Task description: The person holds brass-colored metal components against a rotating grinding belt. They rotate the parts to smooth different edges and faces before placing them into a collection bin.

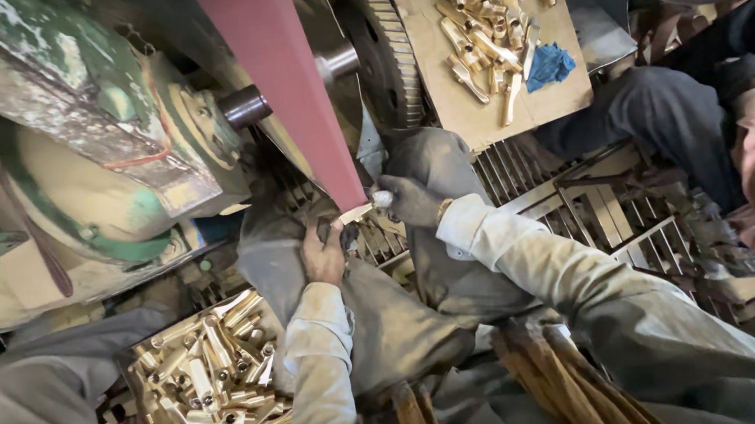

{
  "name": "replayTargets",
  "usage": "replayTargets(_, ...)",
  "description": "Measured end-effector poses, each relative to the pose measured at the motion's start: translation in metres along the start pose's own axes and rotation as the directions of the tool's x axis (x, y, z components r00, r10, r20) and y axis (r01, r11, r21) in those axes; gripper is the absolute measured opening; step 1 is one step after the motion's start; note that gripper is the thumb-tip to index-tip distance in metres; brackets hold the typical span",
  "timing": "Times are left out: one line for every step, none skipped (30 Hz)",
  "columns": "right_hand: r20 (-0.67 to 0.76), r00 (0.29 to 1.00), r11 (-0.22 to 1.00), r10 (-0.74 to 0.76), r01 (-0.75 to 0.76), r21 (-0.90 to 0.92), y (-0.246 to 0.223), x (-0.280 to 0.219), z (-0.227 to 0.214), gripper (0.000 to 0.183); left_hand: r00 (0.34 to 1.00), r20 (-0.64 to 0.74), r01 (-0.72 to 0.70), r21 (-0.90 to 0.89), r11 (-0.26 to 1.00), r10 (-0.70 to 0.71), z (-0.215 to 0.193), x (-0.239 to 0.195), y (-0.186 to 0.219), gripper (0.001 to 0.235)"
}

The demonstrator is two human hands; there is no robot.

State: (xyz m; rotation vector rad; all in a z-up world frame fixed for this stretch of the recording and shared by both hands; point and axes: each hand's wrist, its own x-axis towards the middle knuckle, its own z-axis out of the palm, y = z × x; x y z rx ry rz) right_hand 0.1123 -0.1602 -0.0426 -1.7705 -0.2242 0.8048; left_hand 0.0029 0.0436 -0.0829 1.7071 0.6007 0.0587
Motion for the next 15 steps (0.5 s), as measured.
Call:
replayTargets(0.028, 0.995, 0.995, 0.094, -0.095, 0.028, 0.006, 0.009, -0.002, 0.018, 0.995, 0.013, -0.095, -0.001, 0.995, 0.095, 0.0, 0.002, 0.002, 0.039)
replayTargets(0.061, 0.981, 0.98, 0.186, -0.19, 0.055, 0.011, 0.015, -0.002, 0.016, 0.995, 0.011, -0.097, 0.003, 0.995, 0.097, 0.0, 0.003, 0.005, 0.039)
replayTargets(0.063, 0.981, 0.981, 0.182, -0.186, 0.058, 0.013, 0.018, -0.006, 0.016, 0.996, 0.034, -0.081, -0.068, 0.994, 0.084, 0.0, 0.003, 0.011, 0.037)
replayTargets(0.161, 0.98, 0.987, 0.114, -0.13, 0.098, 0.013, 0.017, -0.014, 0.021, 0.996, 0.059, -0.065, -0.139, 0.988, 0.074, -0.001, 0.002, 0.021, 0.034)
replayTargets(0.256, 0.966, 0.987, 0.04, -0.079, 0.143, 0.011, 0.012, -0.02, 0.026, 0.995, 0.057, -0.07, -0.136, 0.988, 0.079, -0.008, -0.007, 0.034, 0.034)
replayTargets(0.235, 0.971, 0.98, 0.036, -0.08, 0.181, 0.007, -0.002, -0.024, 0.02, 0.98, 0.134, 0.171, -0.205, 0.964, -0.145, -0.017, -0.02, 0.05, 0.035)
replayTargets(0.215, 0.976, 0.972, 0.032, -0.08, 0.22, 0.003, -0.021, -0.028, 0.016, 0.908, 0.23, 0.403, -0.25, 0.88, -0.351, -0.025, -0.035, 0.068, 0.035)
replayTargets(0.181, 0.983, 0.975, 0.02, -0.06, 0.216, -0.001, -0.045, -0.034, 0.019, 0.938, 0.211, 0.339, -0.385, 0.858, -0.276, -0.034, -0.057, 0.085, 0.031)
replayTargets(0.147, 0.989, 0.977, 0.008, -0.039, 0.211, -0.006, -0.068, -0.04, 0.023, 0.962, 0.184, 0.269, -0.511, 0.816, -0.202, -0.046, -0.081, 0.104, 0.027)
replayTargets(0.128, 0.991, 0.957, 0.035, -0.07, 0.283, -0.011, -0.089, -0.048, 0.024, 0.957, 0.268, 0.272, -0.683, 0.678, -0.114, -0.06, -0.104, 0.123, 0.022)
replayTargets(0.11, 0.992, 0.93, 0.063, -0.099, 0.353, -0.016, -0.105, -0.054, 0.026, 0.946, 0.325, 0.285, -0.817, 0.502, -0.007, -0.076, -0.125, 0.142, 0.017)
replayTargets(0.116, 0.991, 0.93, 0.071, -0.108, 0.352, -0.018, -0.12, -0.054, 0.026, 0.927, 0.365, 0.308, -0.871, 0.384, 0.084, -0.091, -0.144, 0.159, 0.017)
replayTargets(0.033, 0.998, 0.92, 0.05, -0.059, 0.388, -0.02, -0.134, -0.055, 0.022, 0.911, 0.382, 0.32, -0.893, 0.317, 0.157, -0.103, -0.163, 0.174, 0.017)
replayTargets(-0.059, 0.998, 0.909, 0.029, -0.002, 0.416, -0.023, -0.144, -0.057, 0.024, 0.892, 0.397, 0.328, -0.897, 0.294, 0.216, -0.11, -0.174, 0.187, 0.017)
replayTargets(-0.062, 0.998, 0.911, 0.034, -0.005, 0.413, -0.024, -0.147, -0.056, 0.024, 0.885, 0.404, 0.324, -0.892, 0.316, 0.231, -0.11, -0.18, 0.196, 0.018)
